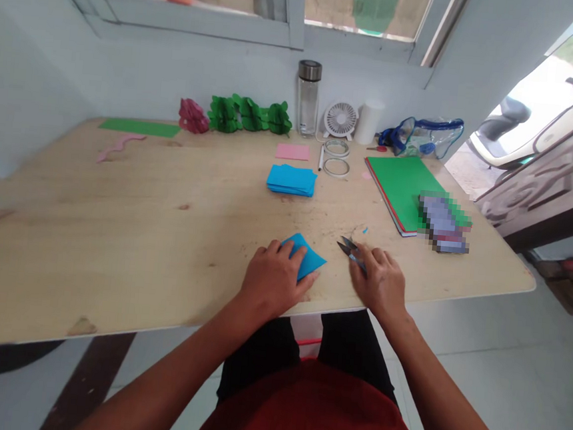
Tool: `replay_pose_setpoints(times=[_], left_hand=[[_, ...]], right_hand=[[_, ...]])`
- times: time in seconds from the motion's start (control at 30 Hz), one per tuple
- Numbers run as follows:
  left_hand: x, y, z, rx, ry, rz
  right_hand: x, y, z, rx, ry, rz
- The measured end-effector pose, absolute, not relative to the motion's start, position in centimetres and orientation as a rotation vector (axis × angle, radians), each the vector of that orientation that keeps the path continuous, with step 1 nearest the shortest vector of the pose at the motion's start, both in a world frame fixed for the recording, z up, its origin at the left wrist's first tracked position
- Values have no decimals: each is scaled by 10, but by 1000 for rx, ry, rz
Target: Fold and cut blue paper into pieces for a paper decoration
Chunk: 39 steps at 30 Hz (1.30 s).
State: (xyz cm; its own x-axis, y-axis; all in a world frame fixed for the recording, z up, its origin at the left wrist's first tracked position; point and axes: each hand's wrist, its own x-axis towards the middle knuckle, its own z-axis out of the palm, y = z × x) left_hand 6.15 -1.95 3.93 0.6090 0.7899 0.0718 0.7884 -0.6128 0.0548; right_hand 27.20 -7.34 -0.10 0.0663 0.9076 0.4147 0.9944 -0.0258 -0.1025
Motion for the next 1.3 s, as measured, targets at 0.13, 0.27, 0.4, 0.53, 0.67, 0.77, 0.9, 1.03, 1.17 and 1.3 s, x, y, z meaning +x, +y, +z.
replay_pose_setpoints(times=[0.13,0.27,0.4,0.53,0.67,0.77,0.9,1.03,1.17,1.3], left_hand=[[54,-12,40,2760,1291,222],[46,-3,38,2668,1199,264],[42,6,40,2554,1149,331],[35,6,43,2539,1272,486],[21,-3,44,2717,1462,660],[10,-12,41,2910,1507,596],[5,-25,33,2975,1428,377],[18,-33,32,2892,1415,414],[42,-37,30,2879,1347,394],[56,-34,26,2862,1368,309]], right_hand=[[273,-75,-3,-1978,-1894,-335],[273,-75,-4,-1961,-1912,-360],[275,-75,-5,-1967,-1921,-372],[275,-75,-5,-1967,-1919,-363],[275,-75,-4,-1965,-1918,-351],[275,-75,-4,-1964,-1920,-348],[274,-75,-4,-1960,-1911,-352],[273,-75,-4,-1970,-1902,-349],[273,-75,-3,-1974,-1895,-346],[273,-78,-4,-1957,-1881,-320]])
